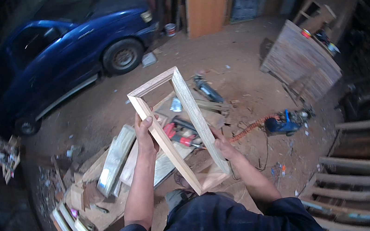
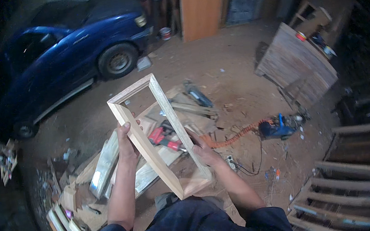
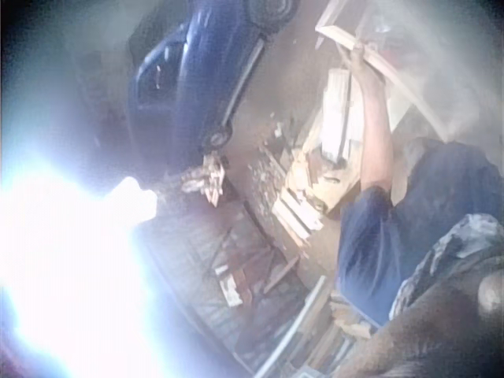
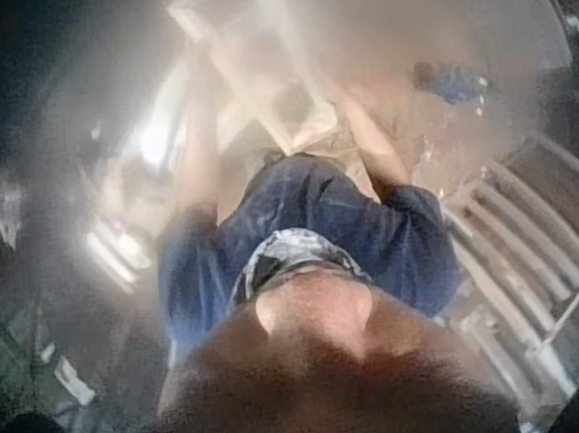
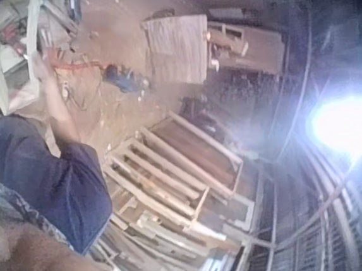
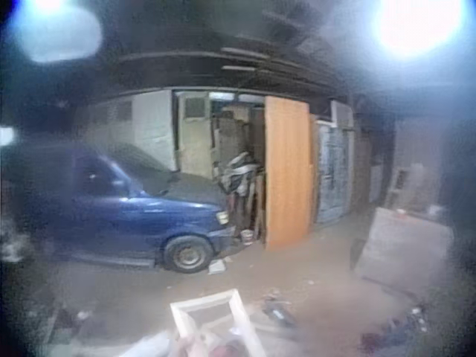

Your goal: The person assembles a rectangular wooden frame by joining four pieces of lumber using a pneumatic nail gun. They position the pieces on a workbench, secure them with nails, and then move the completed frame to a storage area.

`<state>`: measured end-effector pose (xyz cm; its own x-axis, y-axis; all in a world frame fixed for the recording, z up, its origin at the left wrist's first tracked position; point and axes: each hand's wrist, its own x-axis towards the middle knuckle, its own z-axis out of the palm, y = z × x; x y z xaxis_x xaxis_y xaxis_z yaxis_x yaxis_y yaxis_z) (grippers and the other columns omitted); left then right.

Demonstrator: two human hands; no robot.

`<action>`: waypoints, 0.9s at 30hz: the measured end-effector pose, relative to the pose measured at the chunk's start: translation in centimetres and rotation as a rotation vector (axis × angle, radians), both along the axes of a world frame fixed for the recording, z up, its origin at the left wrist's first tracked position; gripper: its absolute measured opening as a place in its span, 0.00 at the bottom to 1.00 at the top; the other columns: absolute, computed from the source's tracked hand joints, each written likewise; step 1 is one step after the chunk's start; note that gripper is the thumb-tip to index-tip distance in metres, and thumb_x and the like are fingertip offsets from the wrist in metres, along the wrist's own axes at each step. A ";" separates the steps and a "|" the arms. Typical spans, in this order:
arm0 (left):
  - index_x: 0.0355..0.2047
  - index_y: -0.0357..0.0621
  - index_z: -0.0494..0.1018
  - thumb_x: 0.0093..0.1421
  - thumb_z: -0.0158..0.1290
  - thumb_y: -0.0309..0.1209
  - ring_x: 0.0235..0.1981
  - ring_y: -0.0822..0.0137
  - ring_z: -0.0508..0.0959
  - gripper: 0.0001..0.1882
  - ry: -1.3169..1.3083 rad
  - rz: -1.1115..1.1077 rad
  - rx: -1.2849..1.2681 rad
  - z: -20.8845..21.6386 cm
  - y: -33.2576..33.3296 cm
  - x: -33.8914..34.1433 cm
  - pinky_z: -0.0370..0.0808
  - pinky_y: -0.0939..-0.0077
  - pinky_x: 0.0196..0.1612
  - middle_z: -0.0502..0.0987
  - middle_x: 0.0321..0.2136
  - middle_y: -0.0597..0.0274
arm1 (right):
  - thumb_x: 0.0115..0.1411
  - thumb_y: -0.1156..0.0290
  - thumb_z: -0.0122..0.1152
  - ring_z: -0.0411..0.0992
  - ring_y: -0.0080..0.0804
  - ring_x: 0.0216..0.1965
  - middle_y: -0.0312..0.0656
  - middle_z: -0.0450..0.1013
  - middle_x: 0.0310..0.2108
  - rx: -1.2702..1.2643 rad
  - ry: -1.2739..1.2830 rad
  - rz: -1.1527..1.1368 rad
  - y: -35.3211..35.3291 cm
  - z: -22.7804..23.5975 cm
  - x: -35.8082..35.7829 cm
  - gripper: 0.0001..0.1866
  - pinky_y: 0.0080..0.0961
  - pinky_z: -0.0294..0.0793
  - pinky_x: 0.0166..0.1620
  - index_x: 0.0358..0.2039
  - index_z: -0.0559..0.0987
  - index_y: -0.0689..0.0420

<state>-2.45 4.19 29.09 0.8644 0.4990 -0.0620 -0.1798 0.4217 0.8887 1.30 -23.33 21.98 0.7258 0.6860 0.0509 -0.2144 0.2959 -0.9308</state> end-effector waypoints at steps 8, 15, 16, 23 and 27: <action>0.54 0.45 0.74 0.59 0.56 0.60 0.29 0.69 0.79 0.34 -0.052 -0.364 -0.101 1.4 -19.9 1.1 0.79 0.72 0.31 0.80 0.36 0.61 | 0.53 0.57 0.72 0.53 0.45 0.74 0.57 0.55 0.72 -0.098 -0.133 -0.409 -20.2 5.6 -10.1 0.56 0.39 0.49 0.74 0.74 0.52 0.68; 0.52 0.46 0.74 0.60 0.55 0.63 0.30 0.72 0.80 0.35 -0.125 -0.640 -0.201 7.2 -37.6 -1.2 0.80 0.76 0.30 0.78 0.35 0.65 | 0.52 0.58 0.72 0.57 0.43 0.72 0.56 0.57 0.71 -0.073 -0.241 -0.714 -33.7 7.2 -17.5 0.55 0.38 0.53 0.72 0.73 0.54 0.67; 0.52 0.46 0.74 0.61 0.54 0.63 0.30 0.73 0.80 0.34 -0.132 -0.713 -0.206 7.5 -39.8 -1.2 0.80 0.77 0.30 0.78 0.35 0.65 | 0.52 0.58 0.72 0.58 0.43 0.71 0.56 0.58 0.71 -0.068 -0.251 -0.773 -35.4 7.1 -18.3 0.55 0.38 0.53 0.72 0.73 0.54 0.67; 0.50 0.37 0.75 0.66 0.53 0.59 0.34 0.66 0.80 0.33 0.231 -0.941 0.294 5.6 -52.4 -0.7 0.77 0.71 0.38 0.79 0.34 0.60 | 0.49 0.58 0.76 0.63 0.43 0.68 0.55 0.64 0.67 -0.192 -0.242 -1.130 -45.1 7.7 -19.8 0.54 0.37 0.57 0.70 0.71 0.60 0.66; 0.49 0.29 0.76 0.59 0.62 0.37 0.42 0.63 0.80 0.24 0.062 -1.109 0.222 -0.2 -60.6 1.3 0.76 0.68 0.44 0.81 0.41 0.55 | 0.50 0.53 0.77 0.62 0.42 0.69 0.53 0.63 0.69 -0.476 -0.200 -1.253 -51.3 8.2 -19.3 0.53 0.36 0.57 0.71 0.70 0.63 0.64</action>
